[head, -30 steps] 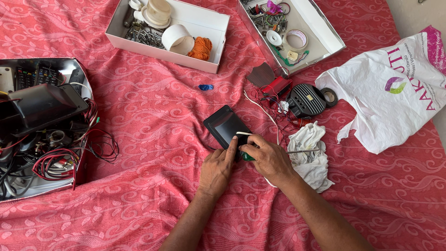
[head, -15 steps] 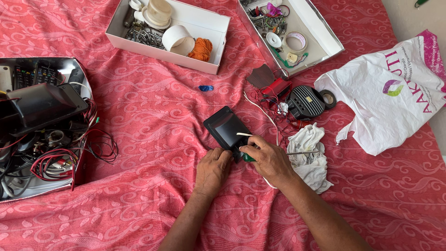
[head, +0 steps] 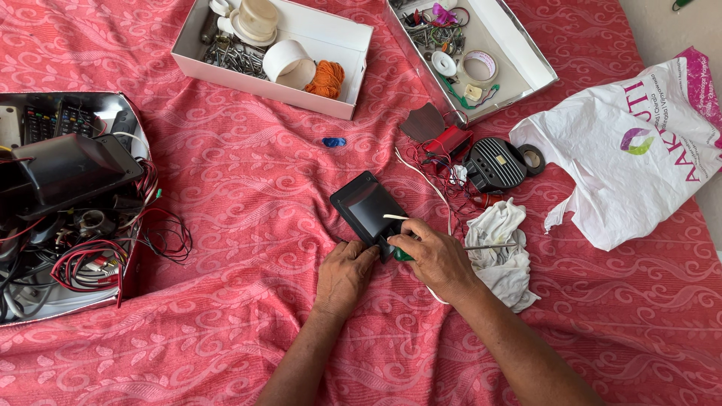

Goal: The person uses a screwdriver to remove screws from a black electronic device, then wipes the device with a white cloth. The person handles the device and tools on a red patterned cloth with boxes of parts nearby.

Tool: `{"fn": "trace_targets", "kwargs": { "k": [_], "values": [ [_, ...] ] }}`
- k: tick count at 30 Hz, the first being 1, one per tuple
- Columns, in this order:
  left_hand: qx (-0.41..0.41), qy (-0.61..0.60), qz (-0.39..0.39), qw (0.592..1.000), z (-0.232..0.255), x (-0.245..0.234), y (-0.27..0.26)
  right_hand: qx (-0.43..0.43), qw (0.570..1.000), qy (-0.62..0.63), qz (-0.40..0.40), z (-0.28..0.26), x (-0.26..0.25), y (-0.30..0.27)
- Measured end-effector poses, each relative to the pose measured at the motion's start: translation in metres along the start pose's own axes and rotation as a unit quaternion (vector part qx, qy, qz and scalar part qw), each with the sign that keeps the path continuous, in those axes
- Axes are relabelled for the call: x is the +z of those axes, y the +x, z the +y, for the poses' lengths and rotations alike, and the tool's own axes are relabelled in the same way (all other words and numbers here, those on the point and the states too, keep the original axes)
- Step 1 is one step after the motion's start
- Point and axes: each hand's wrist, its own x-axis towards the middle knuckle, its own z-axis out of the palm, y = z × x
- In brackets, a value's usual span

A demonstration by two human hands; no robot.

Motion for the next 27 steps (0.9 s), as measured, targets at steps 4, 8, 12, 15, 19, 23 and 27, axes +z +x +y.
{"fn": "trace_targets", "kwargs": {
  "k": [4,8,12,15,19,23,27],
  "values": [
    [-0.003,-0.009,0.012,1.000,-0.001,0.000,0.001,-0.008,1.000,0.002,-0.006,0.003,0.003,-0.001],
    [-0.041,-0.064,0.028,0.997,-0.003,-0.001,0.002,0.005,1.000,-0.008,-0.014,0.009,-0.002,0.000],
    [-0.084,-0.090,0.016,0.992,-0.004,-0.001,0.004,0.100,0.993,0.040,0.040,0.018,-0.034,-0.004],
    [-0.102,-0.105,0.005,0.989,-0.006,-0.002,0.004,0.010,0.979,0.128,0.155,0.021,-0.072,-0.006],
    [-0.090,-0.117,0.007,0.989,-0.008,-0.002,0.005,-0.024,0.936,0.240,0.256,0.004,-0.115,-0.012],
    [-0.093,-0.118,0.000,0.989,-0.009,-0.001,0.004,-0.091,0.896,0.322,0.292,-0.014,-0.113,-0.014],
    [-0.084,-0.114,0.001,0.990,-0.010,0.001,0.004,-0.115,0.897,0.332,0.268,-0.018,-0.071,-0.005]
  ]
}}
